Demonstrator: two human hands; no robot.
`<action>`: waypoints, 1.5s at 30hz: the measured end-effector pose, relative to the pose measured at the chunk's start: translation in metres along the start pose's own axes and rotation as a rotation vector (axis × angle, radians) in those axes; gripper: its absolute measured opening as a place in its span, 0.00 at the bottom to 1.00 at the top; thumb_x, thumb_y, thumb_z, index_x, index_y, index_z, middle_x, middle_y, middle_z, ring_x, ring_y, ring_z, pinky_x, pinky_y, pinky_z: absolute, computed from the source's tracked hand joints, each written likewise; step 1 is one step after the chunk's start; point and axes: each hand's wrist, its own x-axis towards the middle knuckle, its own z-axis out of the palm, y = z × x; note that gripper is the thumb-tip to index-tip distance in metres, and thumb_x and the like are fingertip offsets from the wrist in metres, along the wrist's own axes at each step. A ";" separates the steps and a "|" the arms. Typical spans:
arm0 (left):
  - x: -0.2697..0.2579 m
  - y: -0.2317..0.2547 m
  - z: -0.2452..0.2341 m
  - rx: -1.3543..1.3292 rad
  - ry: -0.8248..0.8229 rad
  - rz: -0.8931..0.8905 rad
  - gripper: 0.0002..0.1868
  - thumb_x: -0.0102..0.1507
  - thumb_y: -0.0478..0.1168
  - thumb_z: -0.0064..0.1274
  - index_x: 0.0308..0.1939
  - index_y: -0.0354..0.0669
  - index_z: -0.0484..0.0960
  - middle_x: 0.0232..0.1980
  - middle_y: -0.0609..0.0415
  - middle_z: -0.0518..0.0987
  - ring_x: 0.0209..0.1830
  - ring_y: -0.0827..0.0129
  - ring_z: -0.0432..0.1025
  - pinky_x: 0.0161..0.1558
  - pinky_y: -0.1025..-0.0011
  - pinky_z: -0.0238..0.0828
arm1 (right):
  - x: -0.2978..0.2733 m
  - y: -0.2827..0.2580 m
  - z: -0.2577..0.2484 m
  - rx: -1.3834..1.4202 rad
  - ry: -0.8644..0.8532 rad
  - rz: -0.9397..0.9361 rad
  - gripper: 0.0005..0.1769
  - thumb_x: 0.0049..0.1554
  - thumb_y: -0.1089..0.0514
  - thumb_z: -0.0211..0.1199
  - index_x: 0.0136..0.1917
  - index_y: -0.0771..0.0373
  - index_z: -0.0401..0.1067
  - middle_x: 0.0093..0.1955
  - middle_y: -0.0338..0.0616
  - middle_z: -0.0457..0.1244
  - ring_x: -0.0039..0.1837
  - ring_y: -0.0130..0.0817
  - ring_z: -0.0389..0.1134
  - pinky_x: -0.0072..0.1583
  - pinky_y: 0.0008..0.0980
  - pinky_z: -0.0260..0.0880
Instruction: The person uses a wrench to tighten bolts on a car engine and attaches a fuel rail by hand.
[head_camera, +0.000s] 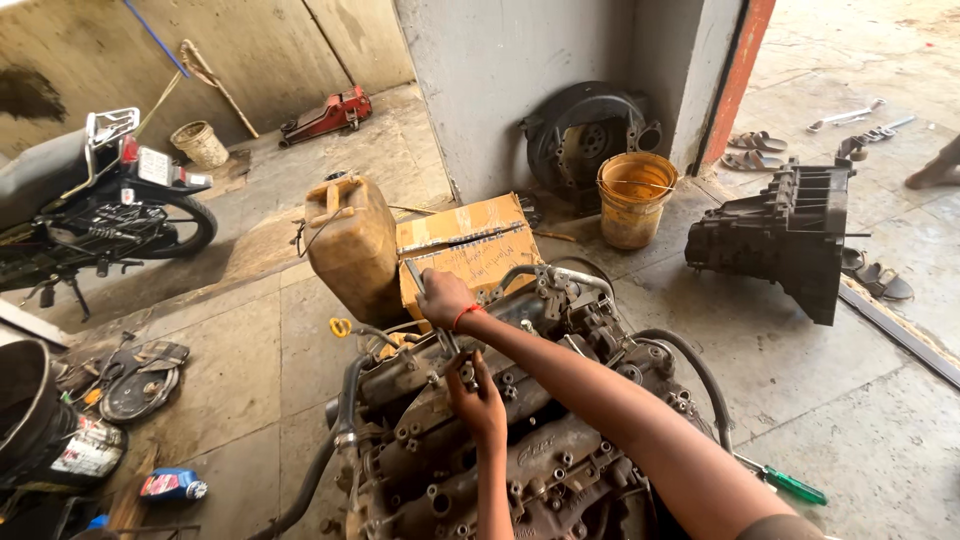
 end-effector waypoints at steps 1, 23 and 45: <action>0.000 -0.002 -0.002 0.002 0.005 0.000 0.08 0.68 0.35 0.55 0.48 0.34 0.76 0.40 0.44 0.81 0.37 0.58 0.77 0.43 0.64 0.74 | -0.006 -0.006 -0.003 -0.015 0.007 0.027 0.16 0.57 0.51 0.64 0.49 0.66 0.70 0.44 0.59 0.68 0.50 0.57 0.71 0.53 0.52 0.70; -0.001 -0.022 0.000 -0.118 -0.070 0.083 0.06 0.70 0.36 0.50 0.51 0.42 0.74 0.41 0.48 0.82 0.37 0.63 0.79 0.37 0.63 0.76 | -0.240 -0.044 -0.095 0.134 0.201 0.056 0.15 0.59 0.50 0.68 0.44 0.64 0.73 0.34 0.52 0.70 0.35 0.41 0.73 0.39 0.38 0.71; -0.005 0.005 -0.008 -0.053 -0.081 0.180 0.16 0.72 0.36 0.49 0.63 0.42 0.69 0.47 0.44 0.80 0.35 0.68 0.75 0.36 0.68 0.73 | -0.386 -0.044 -0.071 0.553 0.308 0.254 0.12 0.51 0.62 0.72 0.41 0.70 0.70 0.31 0.47 0.70 0.32 0.24 0.67 0.36 0.30 0.68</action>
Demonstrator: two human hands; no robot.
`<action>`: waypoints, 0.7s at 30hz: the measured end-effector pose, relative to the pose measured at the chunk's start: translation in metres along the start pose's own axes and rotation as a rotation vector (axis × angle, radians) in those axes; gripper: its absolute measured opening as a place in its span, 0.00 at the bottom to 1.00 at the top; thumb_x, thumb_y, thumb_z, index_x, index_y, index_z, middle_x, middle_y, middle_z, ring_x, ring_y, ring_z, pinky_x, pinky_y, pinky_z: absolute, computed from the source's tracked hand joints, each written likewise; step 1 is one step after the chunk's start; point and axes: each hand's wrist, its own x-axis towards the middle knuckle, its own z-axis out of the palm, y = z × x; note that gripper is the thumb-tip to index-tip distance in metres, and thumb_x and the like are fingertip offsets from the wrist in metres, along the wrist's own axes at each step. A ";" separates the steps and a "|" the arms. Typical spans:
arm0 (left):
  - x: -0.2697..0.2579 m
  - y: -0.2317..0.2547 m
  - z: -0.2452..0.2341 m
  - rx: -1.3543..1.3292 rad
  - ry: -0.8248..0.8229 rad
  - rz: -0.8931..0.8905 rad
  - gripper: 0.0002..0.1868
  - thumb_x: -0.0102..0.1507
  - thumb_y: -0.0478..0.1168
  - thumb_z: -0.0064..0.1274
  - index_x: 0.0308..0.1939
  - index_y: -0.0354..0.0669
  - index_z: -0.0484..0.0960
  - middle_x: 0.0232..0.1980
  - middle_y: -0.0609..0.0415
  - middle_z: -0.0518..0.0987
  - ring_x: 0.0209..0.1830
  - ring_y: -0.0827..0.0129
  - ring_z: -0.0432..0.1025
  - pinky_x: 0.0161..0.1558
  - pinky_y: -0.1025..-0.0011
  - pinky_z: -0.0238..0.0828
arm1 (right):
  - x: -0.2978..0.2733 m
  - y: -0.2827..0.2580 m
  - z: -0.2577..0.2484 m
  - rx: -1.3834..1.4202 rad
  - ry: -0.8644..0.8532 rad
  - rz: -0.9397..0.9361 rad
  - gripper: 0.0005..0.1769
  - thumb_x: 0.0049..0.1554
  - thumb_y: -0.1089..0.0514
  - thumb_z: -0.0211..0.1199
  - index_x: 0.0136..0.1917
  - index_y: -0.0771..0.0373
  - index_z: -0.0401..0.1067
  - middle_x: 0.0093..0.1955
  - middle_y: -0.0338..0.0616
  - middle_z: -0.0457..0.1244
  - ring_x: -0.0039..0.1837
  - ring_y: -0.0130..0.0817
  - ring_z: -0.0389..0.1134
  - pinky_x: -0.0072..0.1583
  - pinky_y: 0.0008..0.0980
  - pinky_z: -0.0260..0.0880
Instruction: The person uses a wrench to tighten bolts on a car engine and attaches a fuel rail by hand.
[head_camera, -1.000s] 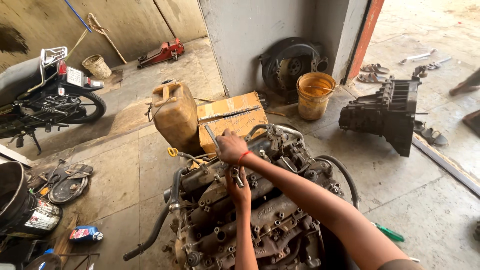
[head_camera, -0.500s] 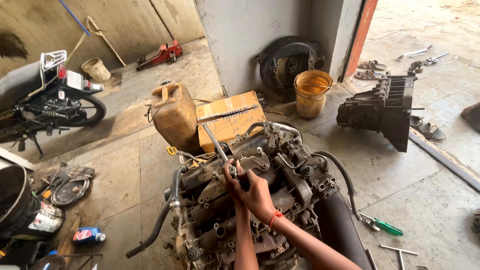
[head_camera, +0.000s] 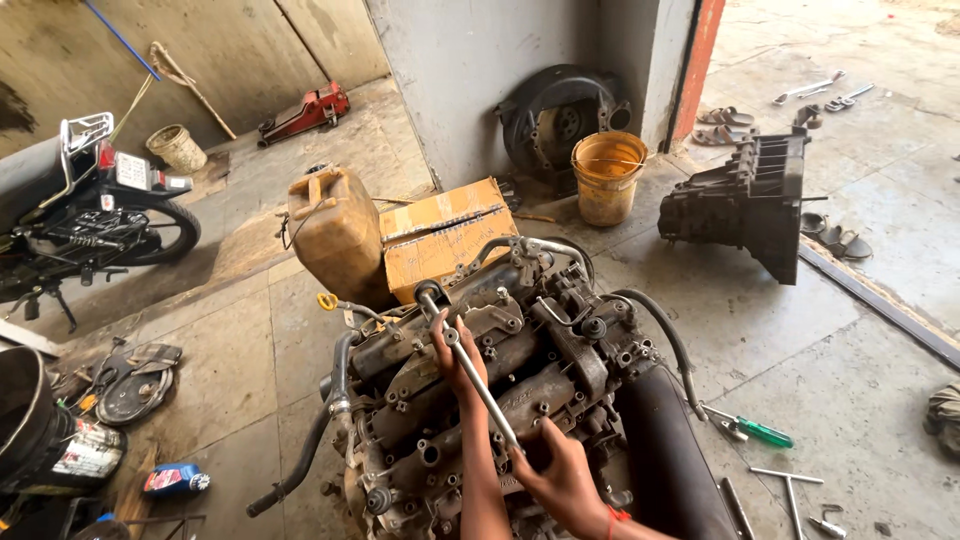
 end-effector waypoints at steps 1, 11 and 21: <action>-0.001 -0.001 0.000 -0.002 0.001 0.001 0.16 0.72 0.36 0.49 0.63 0.42 0.69 0.47 0.44 0.80 0.35 0.68 0.75 0.36 0.68 0.73 | -0.004 0.003 -0.003 0.044 -0.019 0.017 0.11 0.52 0.63 0.72 0.43 0.69 0.71 0.33 0.47 0.71 0.35 0.23 0.68 0.38 0.29 0.69; 0.002 0.010 -0.003 -0.046 -0.014 0.042 0.21 0.75 0.36 0.44 0.73 0.44 0.63 0.59 0.39 0.75 0.40 0.68 0.74 0.37 0.67 0.75 | -0.029 0.041 -0.008 0.094 -0.248 0.031 0.11 0.50 0.66 0.72 0.43 0.68 0.71 0.37 0.46 0.73 0.40 0.27 0.77 0.44 0.29 0.80; -0.001 0.004 0.002 -0.044 -0.044 -0.136 0.21 0.73 0.37 0.48 0.70 0.46 0.66 0.39 0.52 0.76 0.25 0.75 0.68 0.26 0.71 0.69 | -0.019 0.017 -0.055 -0.029 -0.262 0.027 0.15 0.52 0.66 0.69 0.53 0.65 0.74 0.33 0.45 0.71 0.31 0.28 0.68 0.33 0.32 0.67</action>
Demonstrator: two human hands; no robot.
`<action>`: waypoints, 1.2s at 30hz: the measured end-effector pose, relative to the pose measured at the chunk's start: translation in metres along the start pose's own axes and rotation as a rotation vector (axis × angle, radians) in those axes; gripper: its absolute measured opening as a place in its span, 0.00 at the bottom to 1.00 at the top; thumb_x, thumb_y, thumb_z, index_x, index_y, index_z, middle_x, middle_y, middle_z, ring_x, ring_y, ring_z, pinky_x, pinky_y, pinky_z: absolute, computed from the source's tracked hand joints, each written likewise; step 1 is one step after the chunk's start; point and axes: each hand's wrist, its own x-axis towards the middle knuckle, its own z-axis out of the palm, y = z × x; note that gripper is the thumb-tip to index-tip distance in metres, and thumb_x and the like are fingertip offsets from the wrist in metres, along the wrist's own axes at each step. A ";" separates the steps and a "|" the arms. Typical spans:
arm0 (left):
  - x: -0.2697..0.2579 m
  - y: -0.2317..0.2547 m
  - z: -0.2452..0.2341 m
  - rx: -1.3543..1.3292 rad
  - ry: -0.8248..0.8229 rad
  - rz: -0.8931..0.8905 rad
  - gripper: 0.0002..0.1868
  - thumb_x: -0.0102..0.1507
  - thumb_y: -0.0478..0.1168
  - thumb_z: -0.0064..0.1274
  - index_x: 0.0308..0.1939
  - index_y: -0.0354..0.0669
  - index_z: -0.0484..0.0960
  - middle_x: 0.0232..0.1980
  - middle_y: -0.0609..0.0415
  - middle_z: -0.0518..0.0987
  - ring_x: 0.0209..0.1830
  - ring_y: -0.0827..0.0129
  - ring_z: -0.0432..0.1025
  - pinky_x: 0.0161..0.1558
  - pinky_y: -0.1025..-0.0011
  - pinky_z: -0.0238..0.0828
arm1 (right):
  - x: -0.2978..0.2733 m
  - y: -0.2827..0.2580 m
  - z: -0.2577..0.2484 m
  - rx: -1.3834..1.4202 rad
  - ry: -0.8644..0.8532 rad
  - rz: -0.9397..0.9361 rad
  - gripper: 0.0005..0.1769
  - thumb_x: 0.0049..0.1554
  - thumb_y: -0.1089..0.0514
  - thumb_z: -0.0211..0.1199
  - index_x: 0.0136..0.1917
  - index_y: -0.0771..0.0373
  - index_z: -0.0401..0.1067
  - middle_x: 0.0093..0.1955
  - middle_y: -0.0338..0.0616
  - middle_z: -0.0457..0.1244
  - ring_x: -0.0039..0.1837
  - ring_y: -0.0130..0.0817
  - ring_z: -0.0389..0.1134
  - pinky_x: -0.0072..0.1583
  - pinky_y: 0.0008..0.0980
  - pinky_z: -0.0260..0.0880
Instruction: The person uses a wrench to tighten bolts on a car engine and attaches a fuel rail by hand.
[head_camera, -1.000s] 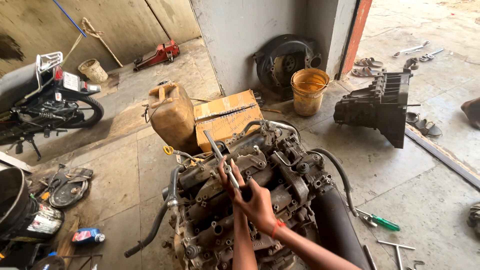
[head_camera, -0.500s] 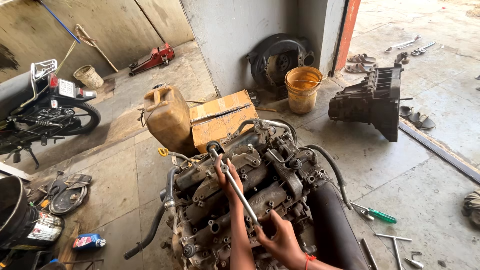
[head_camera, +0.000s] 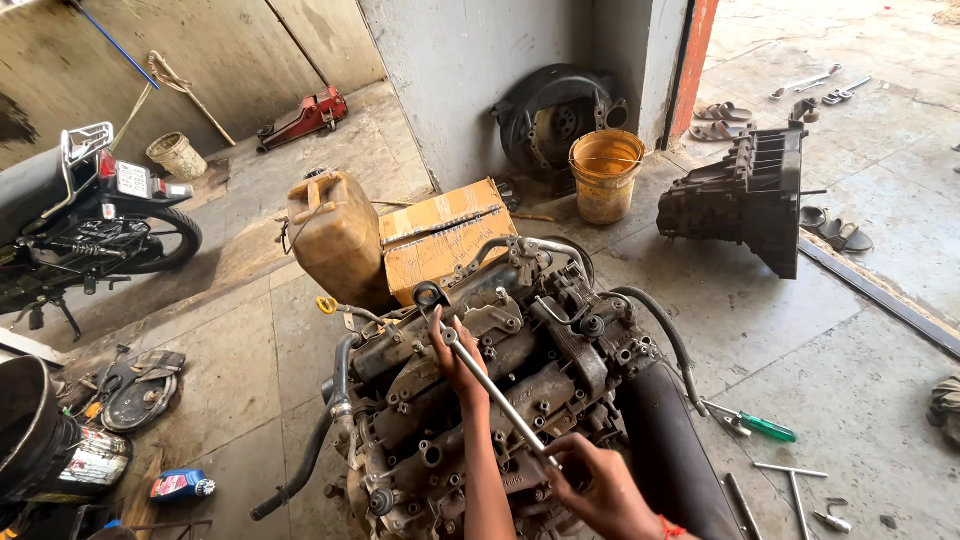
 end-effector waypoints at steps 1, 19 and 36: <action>0.000 -0.001 0.000 -0.001 0.000 0.000 0.21 0.73 0.37 0.48 0.70 0.46 0.66 0.39 0.52 0.76 0.25 0.75 0.68 0.26 0.71 0.69 | 0.003 -0.004 -0.004 -0.001 -0.010 -0.016 0.16 0.52 0.66 0.68 0.55 0.63 0.74 0.36 0.41 0.73 0.32 0.24 0.70 0.34 0.30 0.71; 0.002 0.013 -0.004 -0.089 -0.023 -0.095 0.10 0.73 0.34 0.46 0.57 0.38 0.69 0.37 0.48 0.75 0.29 0.73 0.71 0.28 0.70 0.72 | 0.105 0.003 -0.117 -0.795 0.266 -0.662 0.17 0.60 0.65 0.56 0.62 0.64 0.73 0.49 0.46 0.68 0.47 0.37 0.70 0.45 0.35 0.75; -0.004 -0.004 -0.006 -0.005 -0.041 -0.063 0.12 0.71 0.33 0.46 0.57 0.38 0.66 0.32 0.48 0.76 0.27 0.70 0.73 0.31 0.69 0.71 | 0.200 -0.015 -0.146 -0.473 0.121 -0.545 0.07 0.58 0.61 0.64 0.49 0.64 0.79 0.46 0.47 0.72 0.45 0.36 0.74 0.47 0.34 0.77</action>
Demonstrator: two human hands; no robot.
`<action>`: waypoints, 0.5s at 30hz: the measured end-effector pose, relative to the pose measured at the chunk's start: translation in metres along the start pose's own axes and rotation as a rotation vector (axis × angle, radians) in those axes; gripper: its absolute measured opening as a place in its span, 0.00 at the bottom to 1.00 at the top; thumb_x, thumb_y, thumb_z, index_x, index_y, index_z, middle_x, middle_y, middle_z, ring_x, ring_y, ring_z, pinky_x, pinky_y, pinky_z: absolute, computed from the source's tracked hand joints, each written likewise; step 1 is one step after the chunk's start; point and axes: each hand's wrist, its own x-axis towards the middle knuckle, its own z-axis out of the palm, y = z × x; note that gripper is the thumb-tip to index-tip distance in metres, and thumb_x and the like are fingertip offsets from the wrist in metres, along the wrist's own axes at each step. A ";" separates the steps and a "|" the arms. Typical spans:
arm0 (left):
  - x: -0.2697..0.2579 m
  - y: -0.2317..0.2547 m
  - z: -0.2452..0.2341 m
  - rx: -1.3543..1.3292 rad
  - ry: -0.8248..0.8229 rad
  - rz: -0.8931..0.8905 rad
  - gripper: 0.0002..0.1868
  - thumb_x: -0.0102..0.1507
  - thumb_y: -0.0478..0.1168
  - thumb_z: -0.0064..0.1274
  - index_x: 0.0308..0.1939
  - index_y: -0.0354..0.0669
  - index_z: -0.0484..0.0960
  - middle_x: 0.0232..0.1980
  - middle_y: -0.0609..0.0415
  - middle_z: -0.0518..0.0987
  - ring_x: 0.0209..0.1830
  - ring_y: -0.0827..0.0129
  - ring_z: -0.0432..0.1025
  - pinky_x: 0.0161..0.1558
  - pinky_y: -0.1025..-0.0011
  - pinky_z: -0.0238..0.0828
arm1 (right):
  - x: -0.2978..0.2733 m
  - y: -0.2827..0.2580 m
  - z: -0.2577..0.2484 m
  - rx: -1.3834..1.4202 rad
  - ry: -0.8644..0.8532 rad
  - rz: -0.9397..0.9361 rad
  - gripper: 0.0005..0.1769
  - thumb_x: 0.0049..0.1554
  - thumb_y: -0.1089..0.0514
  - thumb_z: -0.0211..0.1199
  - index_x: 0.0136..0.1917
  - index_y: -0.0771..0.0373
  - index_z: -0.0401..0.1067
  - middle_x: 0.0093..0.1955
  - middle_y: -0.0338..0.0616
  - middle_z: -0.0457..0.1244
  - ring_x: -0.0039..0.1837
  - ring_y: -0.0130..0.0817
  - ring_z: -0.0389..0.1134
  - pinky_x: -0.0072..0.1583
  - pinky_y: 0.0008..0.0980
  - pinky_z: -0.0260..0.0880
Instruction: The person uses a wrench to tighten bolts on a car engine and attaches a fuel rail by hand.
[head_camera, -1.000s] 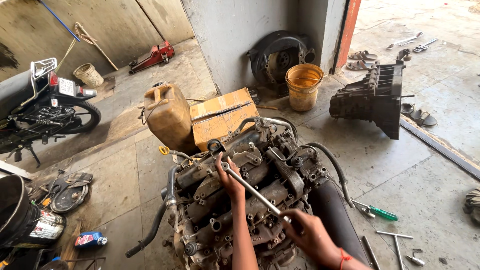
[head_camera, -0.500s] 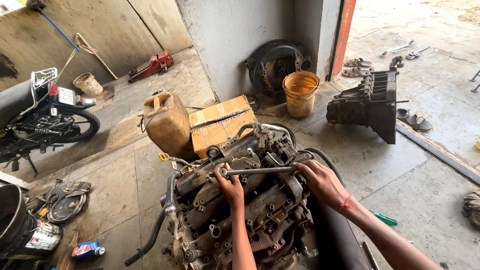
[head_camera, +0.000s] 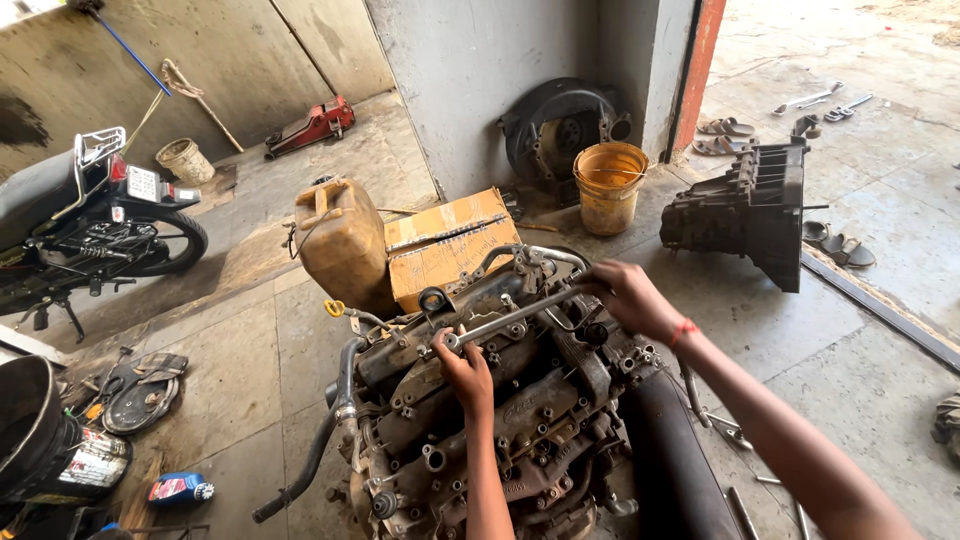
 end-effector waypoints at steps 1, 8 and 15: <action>-0.001 -0.001 0.000 0.001 0.001 -0.002 0.12 0.71 0.33 0.46 0.57 0.38 0.66 0.32 0.48 0.76 0.27 0.70 0.73 0.31 0.69 0.71 | 0.008 0.002 -0.002 0.003 -0.036 0.003 0.08 0.57 0.61 0.65 0.50 0.65 0.79 0.45 0.48 0.72 0.44 0.35 0.74 0.47 0.35 0.75; -0.005 0.008 -0.005 0.060 -0.061 0.040 0.18 0.70 0.29 0.43 0.64 0.37 0.62 0.42 0.43 0.76 0.34 0.62 0.75 0.37 0.63 0.72 | 0.048 0.020 0.008 0.091 -0.186 0.303 0.13 0.58 0.57 0.67 0.54 0.66 0.77 0.38 0.50 0.73 0.36 0.31 0.72 0.42 0.36 0.72; -0.015 0.044 -0.014 0.383 0.100 0.409 0.33 0.70 0.32 0.46 0.77 0.35 0.52 0.62 0.27 0.73 0.59 0.45 0.72 0.57 0.60 0.71 | 0.045 0.031 0.026 0.137 -0.187 0.449 0.14 0.60 0.55 0.63 0.56 0.65 0.78 0.36 0.45 0.70 0.34 0.26 0.69 0.39 0.32 0.71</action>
